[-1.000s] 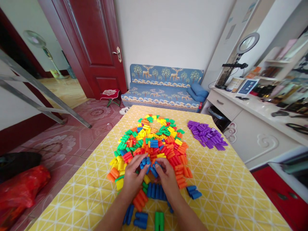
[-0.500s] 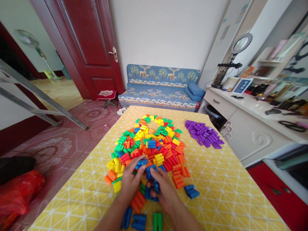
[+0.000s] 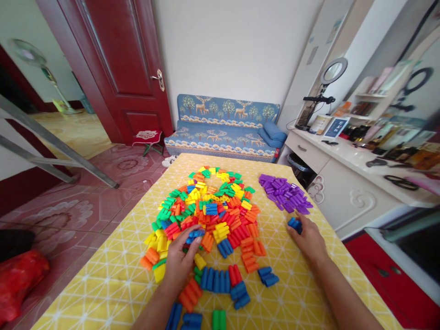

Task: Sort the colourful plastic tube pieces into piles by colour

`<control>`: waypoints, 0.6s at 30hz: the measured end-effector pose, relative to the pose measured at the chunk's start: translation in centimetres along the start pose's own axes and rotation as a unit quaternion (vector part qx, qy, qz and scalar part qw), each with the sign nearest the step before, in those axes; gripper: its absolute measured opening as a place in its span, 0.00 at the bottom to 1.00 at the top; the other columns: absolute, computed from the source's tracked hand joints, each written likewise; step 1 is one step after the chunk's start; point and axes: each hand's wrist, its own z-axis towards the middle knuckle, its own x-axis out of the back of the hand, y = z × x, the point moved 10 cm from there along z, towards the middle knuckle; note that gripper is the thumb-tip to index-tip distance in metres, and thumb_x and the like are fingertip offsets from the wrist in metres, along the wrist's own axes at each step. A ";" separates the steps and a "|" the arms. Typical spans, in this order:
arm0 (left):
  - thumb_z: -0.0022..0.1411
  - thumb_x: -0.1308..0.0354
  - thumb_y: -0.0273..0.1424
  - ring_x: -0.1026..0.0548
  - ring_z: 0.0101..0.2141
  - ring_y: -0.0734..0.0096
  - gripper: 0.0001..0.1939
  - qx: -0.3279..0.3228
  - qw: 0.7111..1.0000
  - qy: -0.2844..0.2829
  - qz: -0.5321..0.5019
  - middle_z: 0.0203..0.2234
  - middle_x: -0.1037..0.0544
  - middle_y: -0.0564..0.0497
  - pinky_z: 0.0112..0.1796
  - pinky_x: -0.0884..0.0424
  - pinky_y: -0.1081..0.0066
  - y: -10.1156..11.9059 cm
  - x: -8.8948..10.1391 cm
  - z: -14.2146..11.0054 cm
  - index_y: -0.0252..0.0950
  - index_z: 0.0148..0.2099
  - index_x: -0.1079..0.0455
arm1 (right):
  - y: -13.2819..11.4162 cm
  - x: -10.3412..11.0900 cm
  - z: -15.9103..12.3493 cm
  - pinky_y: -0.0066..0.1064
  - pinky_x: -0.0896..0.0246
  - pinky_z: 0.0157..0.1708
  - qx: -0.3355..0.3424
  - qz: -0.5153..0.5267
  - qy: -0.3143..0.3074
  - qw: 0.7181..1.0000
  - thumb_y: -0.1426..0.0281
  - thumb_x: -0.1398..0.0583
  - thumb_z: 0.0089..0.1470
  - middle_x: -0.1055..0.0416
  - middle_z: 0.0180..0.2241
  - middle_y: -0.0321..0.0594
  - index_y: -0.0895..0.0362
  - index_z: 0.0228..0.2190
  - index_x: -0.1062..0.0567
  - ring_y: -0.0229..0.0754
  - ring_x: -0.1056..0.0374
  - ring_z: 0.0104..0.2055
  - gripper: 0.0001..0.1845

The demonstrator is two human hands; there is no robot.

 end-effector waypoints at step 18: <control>0.61 0.43 0.40 0.22 0.42 0.61 0.18 -0.023 0.999 -0.004 0.033 0.42 0.20 0.46 0.42 0.25 0.65 0.4 0.1 0.0 0.36 0.49 0.27 | -3.0 0.3 -3.3 0.44 0.39 0.55 0.163 0.144 -0.028 0.976 0.65 0.47 0.57 0.30 0.49 0.48 0.53 0.39 0.26 0.50 0.35 0.54 0.12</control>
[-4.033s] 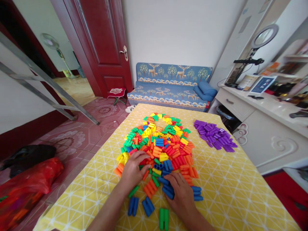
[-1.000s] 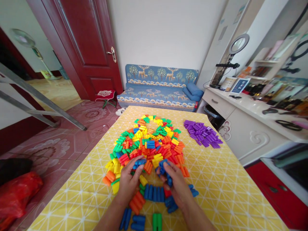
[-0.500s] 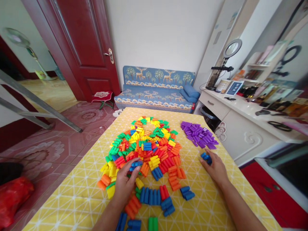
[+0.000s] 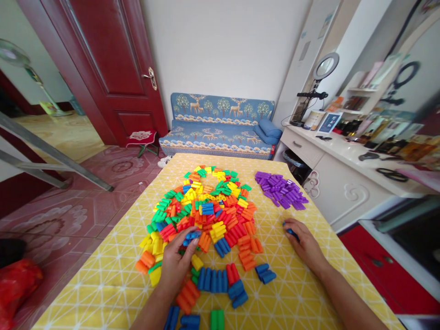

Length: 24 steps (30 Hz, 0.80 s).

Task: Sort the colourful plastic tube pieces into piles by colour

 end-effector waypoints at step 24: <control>0.61 0.41 0.33 0.21 0.37 0.67 0.20 -0.232 0.955 -0.113 0.149 0.38 0.20 0.46 0.37 0.23 0.72 6.4 -3.5 -1.1 0.38 0.56 0.30 | -21.5 -6.9 -0.5 0.35 0.31 0.37 -0.064 0.385 -0.135 0.911 0.65 0.39 0.54 0.31 0.51 0.43 0.46 0.56 0.35 0.43 0.28 0.41 0.27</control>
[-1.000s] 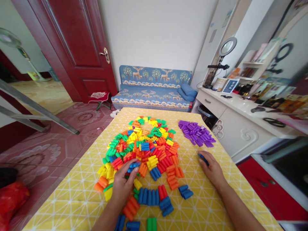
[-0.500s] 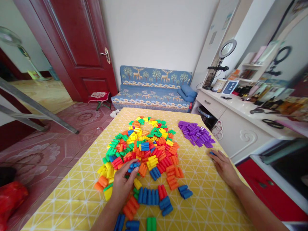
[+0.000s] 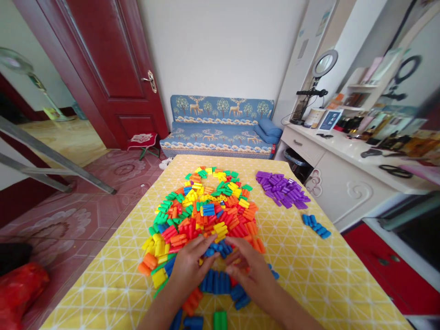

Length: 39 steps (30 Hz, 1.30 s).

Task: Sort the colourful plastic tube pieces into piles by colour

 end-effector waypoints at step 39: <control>0.62 0.52 0.23 0.25 0.42 0.66 0.16 0.089 0.991 0.055 -0.084 0.39 0.23 0.47 0.44 0.27 0.64 -1.0 1.2 2.2 0.39 0.43 0.24 | 4.7 -1.9 2.4 0.38 0.30 0.42 -0.161 0.409 0.194 0.877 0.60 0.32 0.45 0.29 0.45 0.41 0.53 0.44 0.30 0.46 0.29 0.47 0.24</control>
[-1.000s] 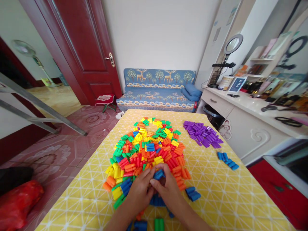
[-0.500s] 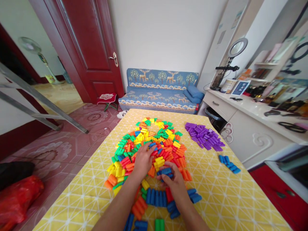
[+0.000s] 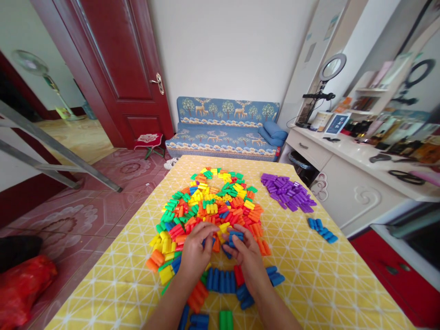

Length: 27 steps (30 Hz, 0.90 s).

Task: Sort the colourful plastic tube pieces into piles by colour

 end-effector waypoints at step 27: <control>0.66 0.50 0.36 0.63 0.67 0.50 0.43 -0.087 0.978 -0.179 0.058 0.69 0.60 0.40 0.62 0.52 0.44 4.5 -5.0 -3.6 0.37 0.70 0.76 | 1.0 -1.3 -3.3 0.44 0.37 0.53 -0.054 0.044 0.002 0.998 0.53 0.34 0.45 0.25 0.45 0.43 0.53 0.39 0.24 0.50 0.31 0.51 0.22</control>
